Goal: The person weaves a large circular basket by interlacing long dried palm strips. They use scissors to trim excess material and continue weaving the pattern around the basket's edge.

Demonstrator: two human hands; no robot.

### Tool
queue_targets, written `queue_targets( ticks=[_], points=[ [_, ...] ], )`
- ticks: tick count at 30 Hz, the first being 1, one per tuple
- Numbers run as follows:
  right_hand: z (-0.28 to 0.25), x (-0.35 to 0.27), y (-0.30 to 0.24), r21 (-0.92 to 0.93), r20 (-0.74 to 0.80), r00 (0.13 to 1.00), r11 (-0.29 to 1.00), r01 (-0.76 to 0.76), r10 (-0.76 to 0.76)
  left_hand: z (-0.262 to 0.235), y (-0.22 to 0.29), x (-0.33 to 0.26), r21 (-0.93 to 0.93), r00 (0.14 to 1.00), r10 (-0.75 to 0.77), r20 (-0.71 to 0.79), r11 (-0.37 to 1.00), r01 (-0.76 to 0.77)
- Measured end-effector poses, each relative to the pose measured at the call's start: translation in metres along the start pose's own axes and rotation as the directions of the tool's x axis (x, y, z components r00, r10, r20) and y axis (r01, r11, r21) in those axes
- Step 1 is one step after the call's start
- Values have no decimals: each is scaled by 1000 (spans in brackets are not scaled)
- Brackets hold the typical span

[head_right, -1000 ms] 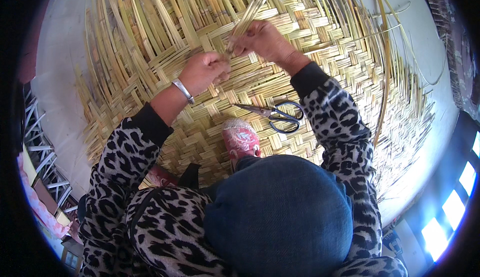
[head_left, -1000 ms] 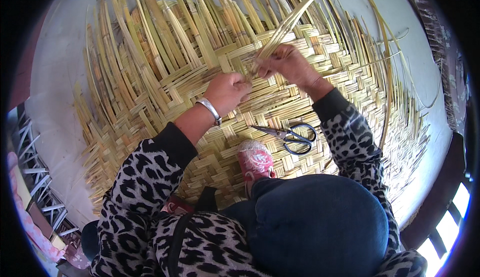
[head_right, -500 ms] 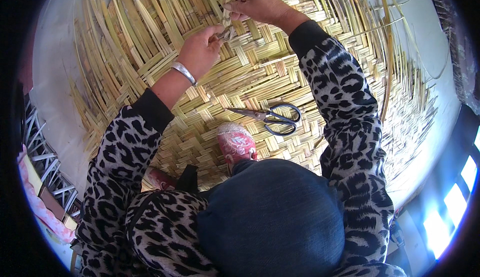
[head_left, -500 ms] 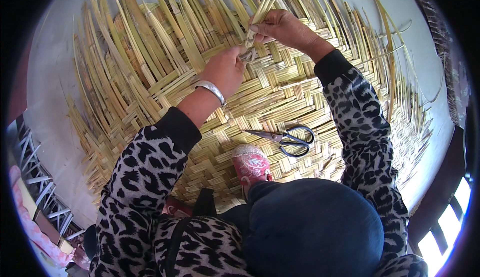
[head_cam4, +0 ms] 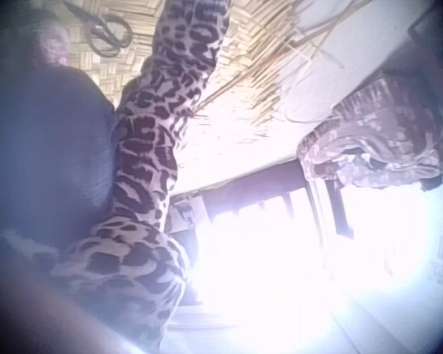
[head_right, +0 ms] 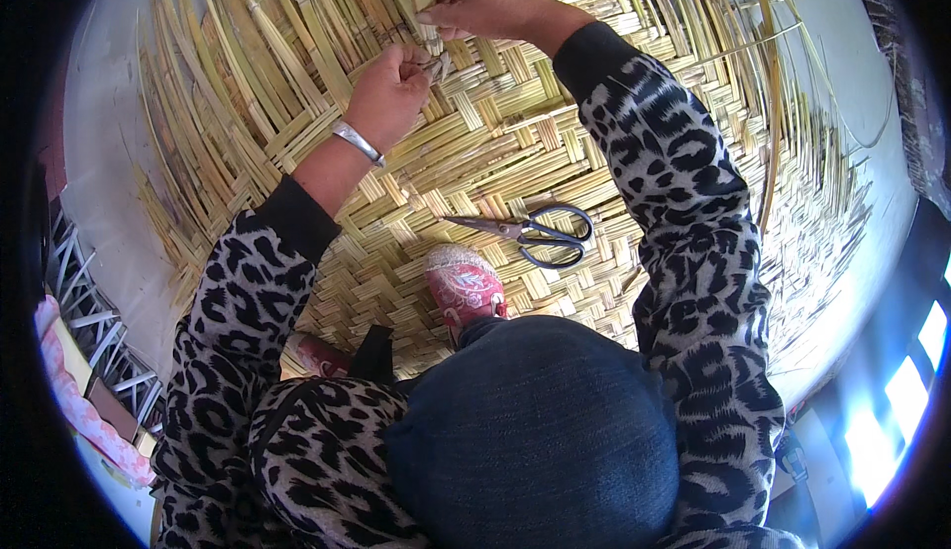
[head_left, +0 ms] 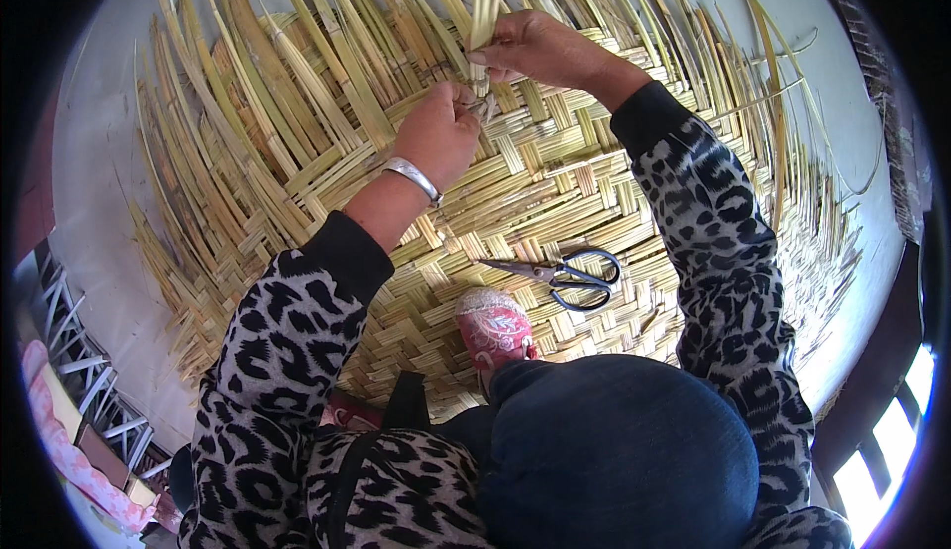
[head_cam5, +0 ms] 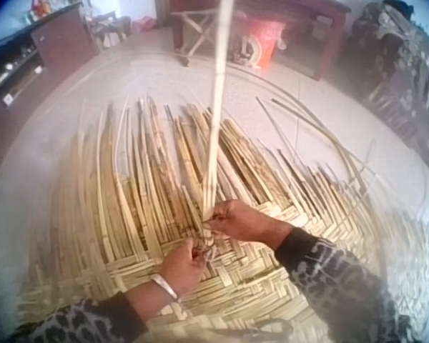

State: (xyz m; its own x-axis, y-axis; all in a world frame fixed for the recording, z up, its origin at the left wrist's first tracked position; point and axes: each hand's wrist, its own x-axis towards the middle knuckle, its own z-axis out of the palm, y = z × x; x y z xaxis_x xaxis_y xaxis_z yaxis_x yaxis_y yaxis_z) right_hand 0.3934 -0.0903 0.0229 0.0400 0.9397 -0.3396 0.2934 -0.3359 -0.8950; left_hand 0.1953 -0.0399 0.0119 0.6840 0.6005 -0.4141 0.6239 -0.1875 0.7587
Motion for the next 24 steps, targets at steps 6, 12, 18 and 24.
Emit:
queue_targets(
  ticks=[6, 12, 18, 24],
  points=[
    [-1, 13, -10, -256, 43, 999, 967, 13, -3, 1, -2, 0, -33, 1000, 0, -7, 999, 0],
    [2, 14, 0, -111, -14, 1000, 994, -8, 7, -1, 1, 2, -73, 999, -45, 16, 996, 46],
    [7, 4, 8, -67, -77, 997, 998, 3, -8, -1, 9, 16, 16, 992, -122, -26, 992, 122],
    [8, 12, -1, -285, -10, 989, 948, 141, -150, 5, 10, 26, 182, 989, -50, -142, 980, 76]
  ],
)
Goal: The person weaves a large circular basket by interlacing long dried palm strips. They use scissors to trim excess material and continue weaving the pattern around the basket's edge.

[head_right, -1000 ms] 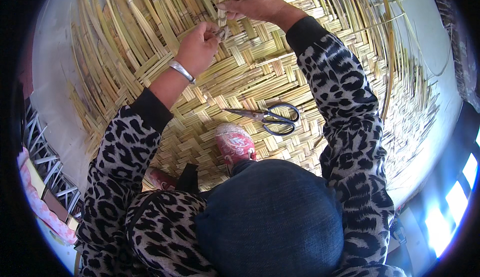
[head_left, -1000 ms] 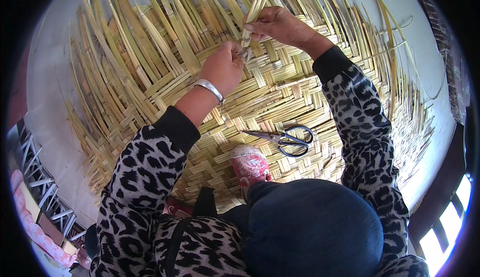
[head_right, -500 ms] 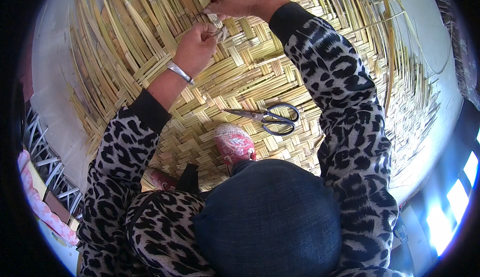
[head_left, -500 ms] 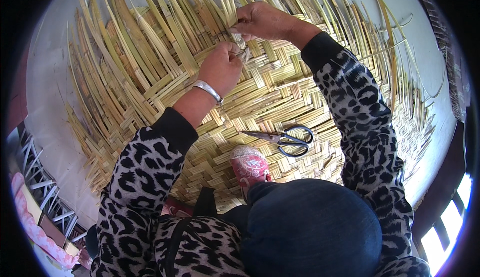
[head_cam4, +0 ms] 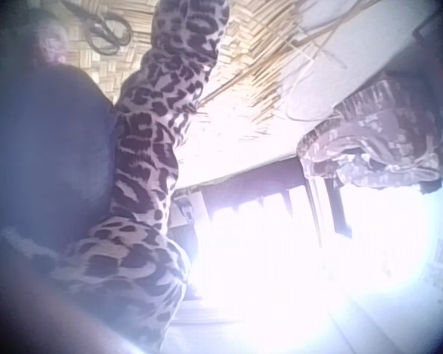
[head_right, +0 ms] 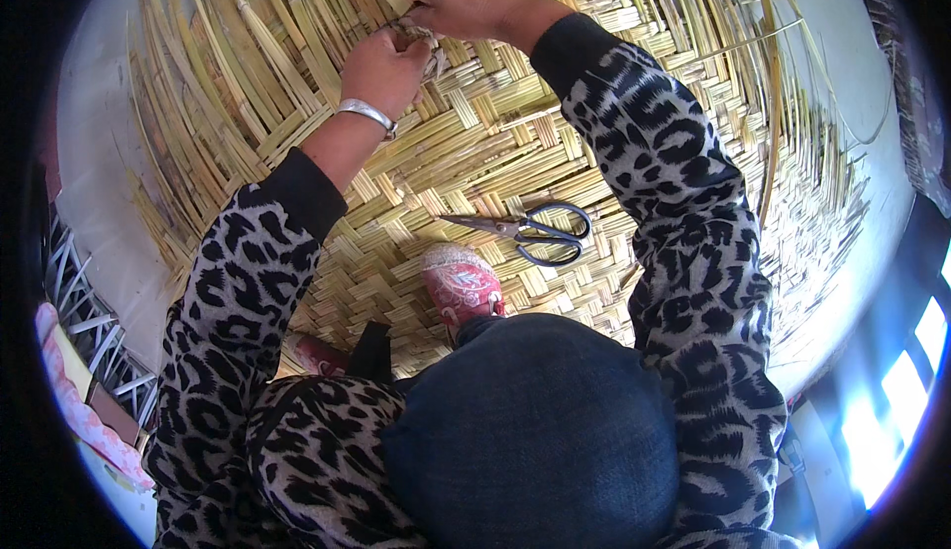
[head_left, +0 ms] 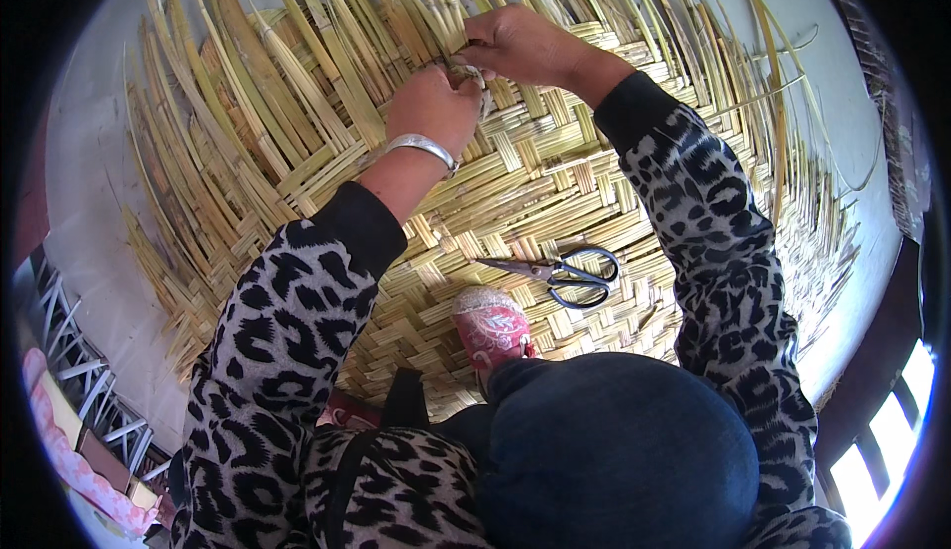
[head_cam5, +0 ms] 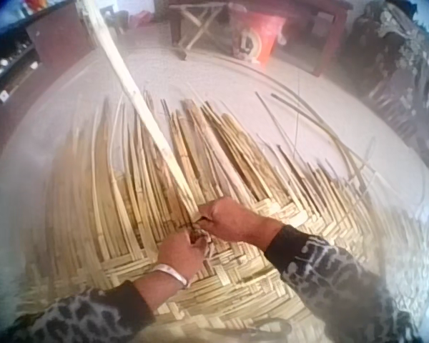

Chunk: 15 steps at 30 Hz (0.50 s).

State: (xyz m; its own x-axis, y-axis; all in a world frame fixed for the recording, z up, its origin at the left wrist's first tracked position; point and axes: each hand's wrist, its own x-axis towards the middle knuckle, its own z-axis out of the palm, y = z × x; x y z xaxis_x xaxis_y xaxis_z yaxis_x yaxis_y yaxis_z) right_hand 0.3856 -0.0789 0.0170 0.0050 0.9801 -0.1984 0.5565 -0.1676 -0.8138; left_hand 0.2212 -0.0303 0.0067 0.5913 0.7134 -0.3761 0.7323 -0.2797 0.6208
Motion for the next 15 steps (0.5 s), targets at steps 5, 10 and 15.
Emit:
queue_targets(
  ticks=[5, 10, 15],
  points=[
    [-3, 6, -1, -18, 90, 996, 999, -27, 29, -12, 0, -2, -295, 967, -199, 157, 925, 239],
    [-2, 5, -2, -31, 111, 994, 999, -15, 18, -45, 4, 4, -302, 992, 82, -91, 947, -106],
    [-3, 6, -9, -139, 123, 990, 989, -46, 63, -76, 11, 33, -360, 971, 218, 99, 918, -169]
  ],
)
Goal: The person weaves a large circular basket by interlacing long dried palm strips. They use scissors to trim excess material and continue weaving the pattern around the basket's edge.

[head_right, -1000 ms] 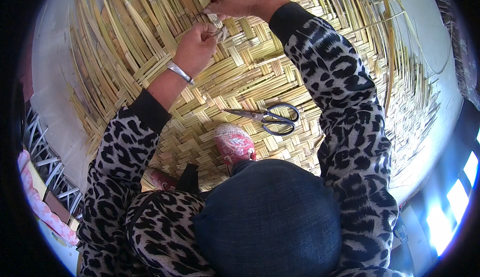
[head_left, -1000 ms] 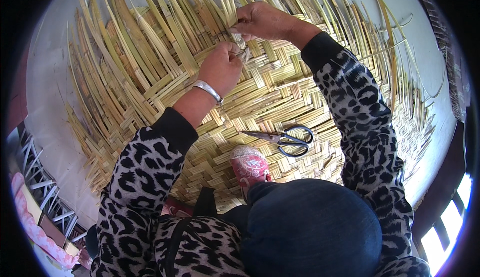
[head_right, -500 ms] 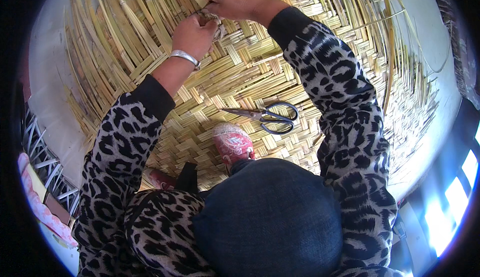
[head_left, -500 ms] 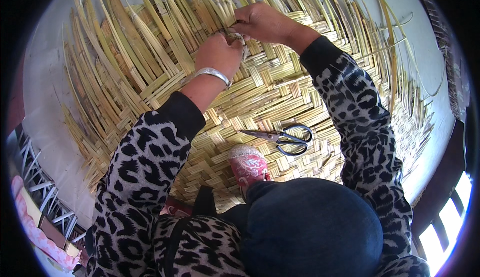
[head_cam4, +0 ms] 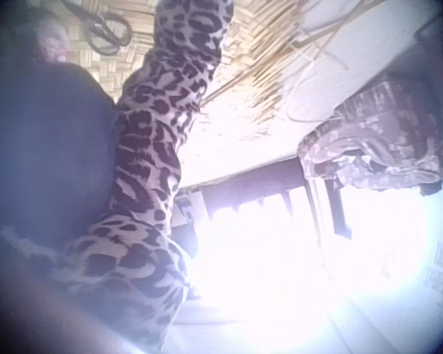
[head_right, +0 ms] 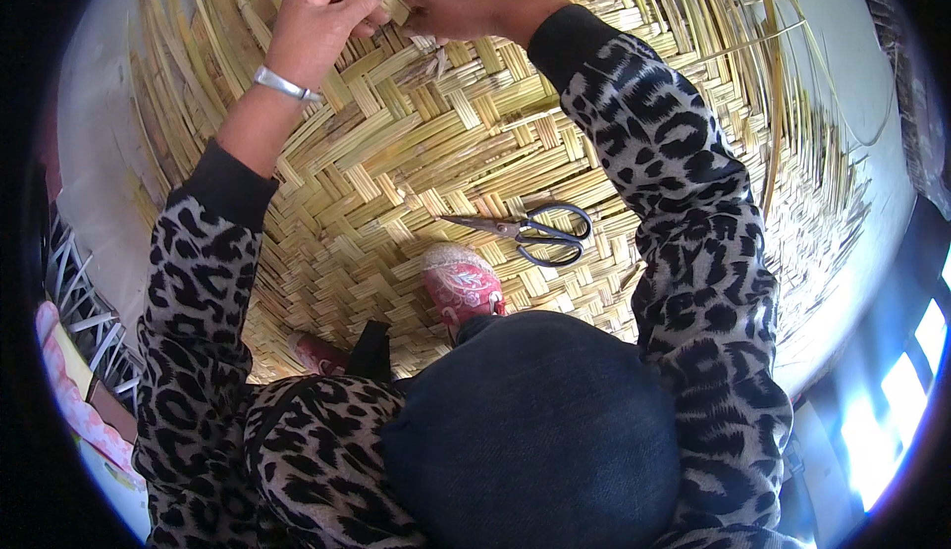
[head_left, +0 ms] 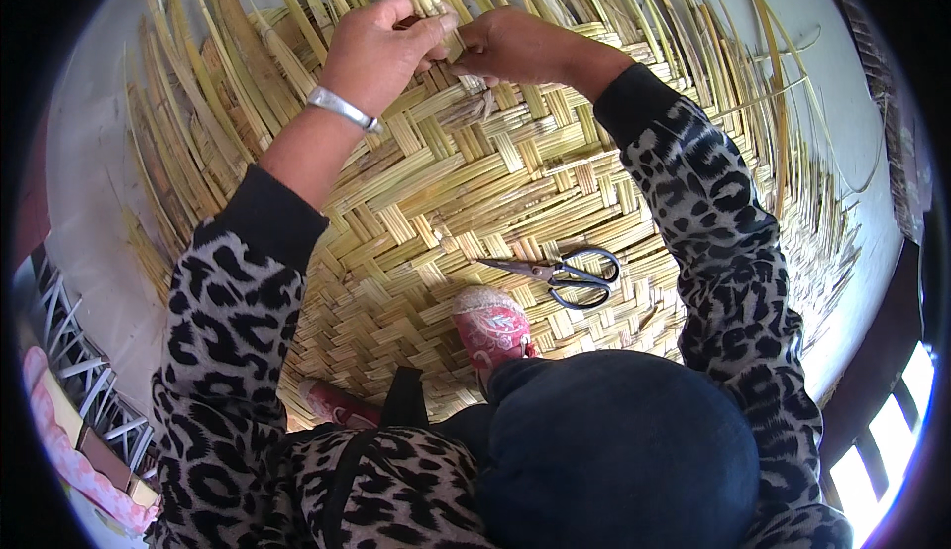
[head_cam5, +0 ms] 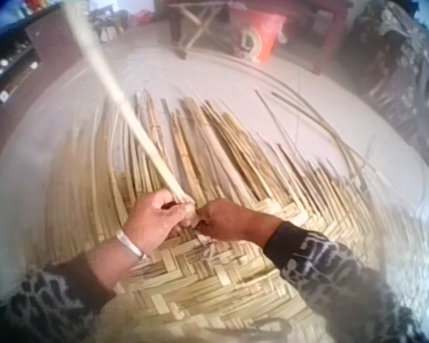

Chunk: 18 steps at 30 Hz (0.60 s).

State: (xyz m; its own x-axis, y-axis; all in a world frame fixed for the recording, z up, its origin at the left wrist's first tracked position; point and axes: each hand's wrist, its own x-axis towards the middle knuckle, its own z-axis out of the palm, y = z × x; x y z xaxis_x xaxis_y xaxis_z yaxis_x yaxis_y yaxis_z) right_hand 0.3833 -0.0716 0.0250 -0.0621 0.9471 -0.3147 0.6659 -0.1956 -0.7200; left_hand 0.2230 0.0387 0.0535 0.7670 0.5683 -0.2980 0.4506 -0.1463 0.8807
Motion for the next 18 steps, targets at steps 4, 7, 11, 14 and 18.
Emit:
queue_targets(
  ticks=[4, 7, 11, 14, 18],
  points=[
    [-6, 1, 2, 200, -26, 992, 973, -114, 121, -2, -6, 19, -93, 997, -80, 17, 992, 81],
    [-4, 7, 6, 291, -42, 976, 937, -192, 213, -7, -16, 35, -220, 983, -159, 94, 959, 177],
    [4, 13, 12, 248, -104, 985, 962, -111, 140, -7, -27, 44, -248, 972, -203, 122, 942, 228],
    [7, 13, 14, 181, -117, 985, 978, -105, 128, -7, -29, 43, -244, 963, -228, 142, 935, 258],
    [9, 11, 12, 39, -144, 985, 995, -90, 95, -4, -27, 41, -261, 950, -253, 185, 919, 295]
  ],
)
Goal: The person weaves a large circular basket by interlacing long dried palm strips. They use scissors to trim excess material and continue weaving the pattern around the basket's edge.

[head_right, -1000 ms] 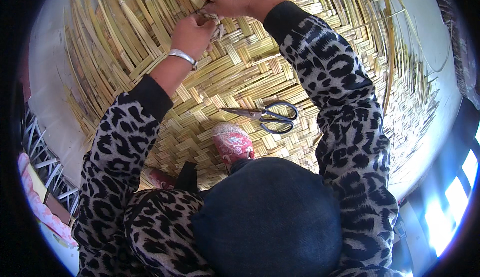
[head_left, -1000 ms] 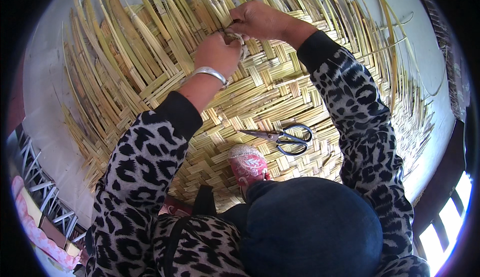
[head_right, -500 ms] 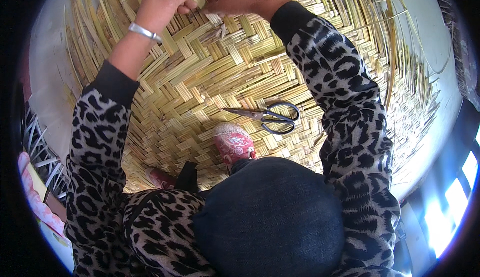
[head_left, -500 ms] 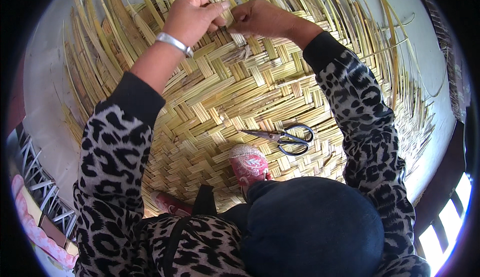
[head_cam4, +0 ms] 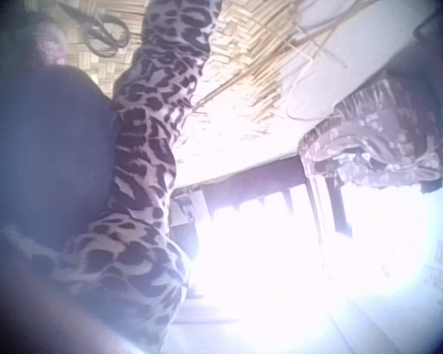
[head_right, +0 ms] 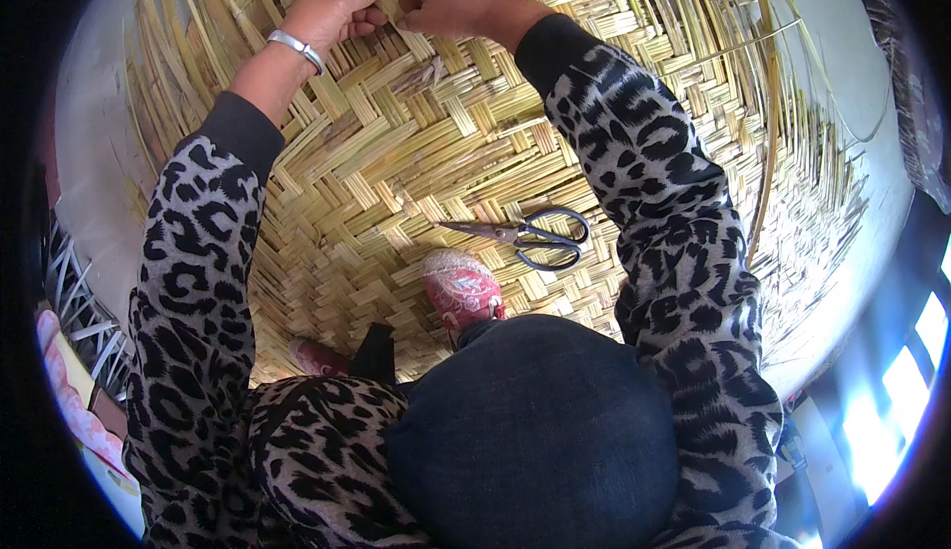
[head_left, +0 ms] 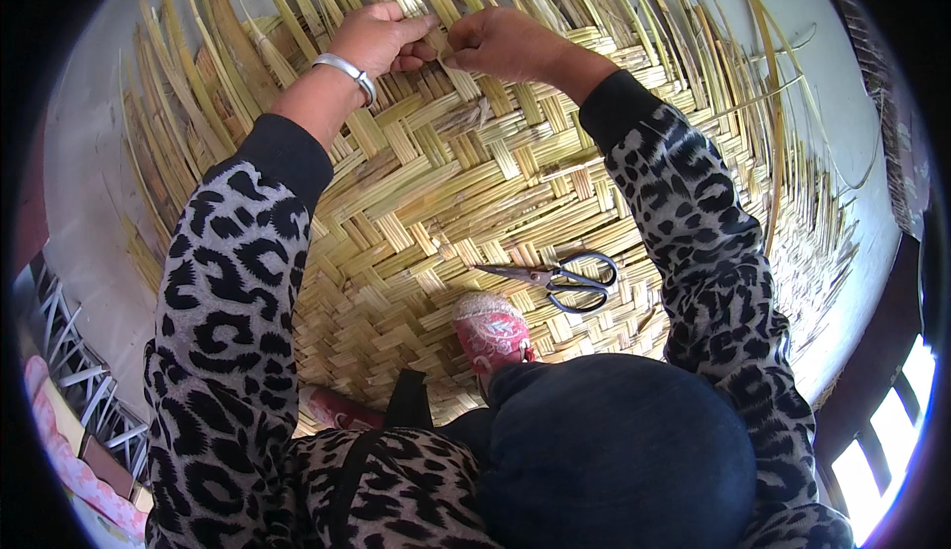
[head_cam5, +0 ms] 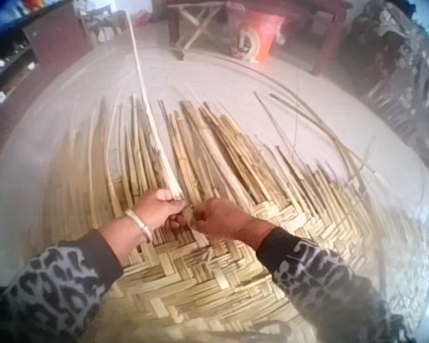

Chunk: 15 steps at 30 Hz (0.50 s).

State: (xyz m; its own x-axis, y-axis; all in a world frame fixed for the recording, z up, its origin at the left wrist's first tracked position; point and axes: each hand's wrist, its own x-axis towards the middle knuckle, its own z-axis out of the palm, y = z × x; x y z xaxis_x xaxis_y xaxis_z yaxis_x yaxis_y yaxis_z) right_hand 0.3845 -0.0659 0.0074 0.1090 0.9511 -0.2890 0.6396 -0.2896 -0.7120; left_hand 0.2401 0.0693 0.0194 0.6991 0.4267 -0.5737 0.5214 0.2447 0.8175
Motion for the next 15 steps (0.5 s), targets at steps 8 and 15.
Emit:
queue_targets(
  ticks=[8, 15],
  points=[
    [20, -11, 1, -52, -214, 977, 998, -21, 9, 3, -19, 14, 14, 996, 69, -50, 998, -69],
    [26, -29, -17, -79, -332, 943, 997, 1, -28, 19, -34, 17, 117, 956, 152, -252, 985, -126]
  ],
)
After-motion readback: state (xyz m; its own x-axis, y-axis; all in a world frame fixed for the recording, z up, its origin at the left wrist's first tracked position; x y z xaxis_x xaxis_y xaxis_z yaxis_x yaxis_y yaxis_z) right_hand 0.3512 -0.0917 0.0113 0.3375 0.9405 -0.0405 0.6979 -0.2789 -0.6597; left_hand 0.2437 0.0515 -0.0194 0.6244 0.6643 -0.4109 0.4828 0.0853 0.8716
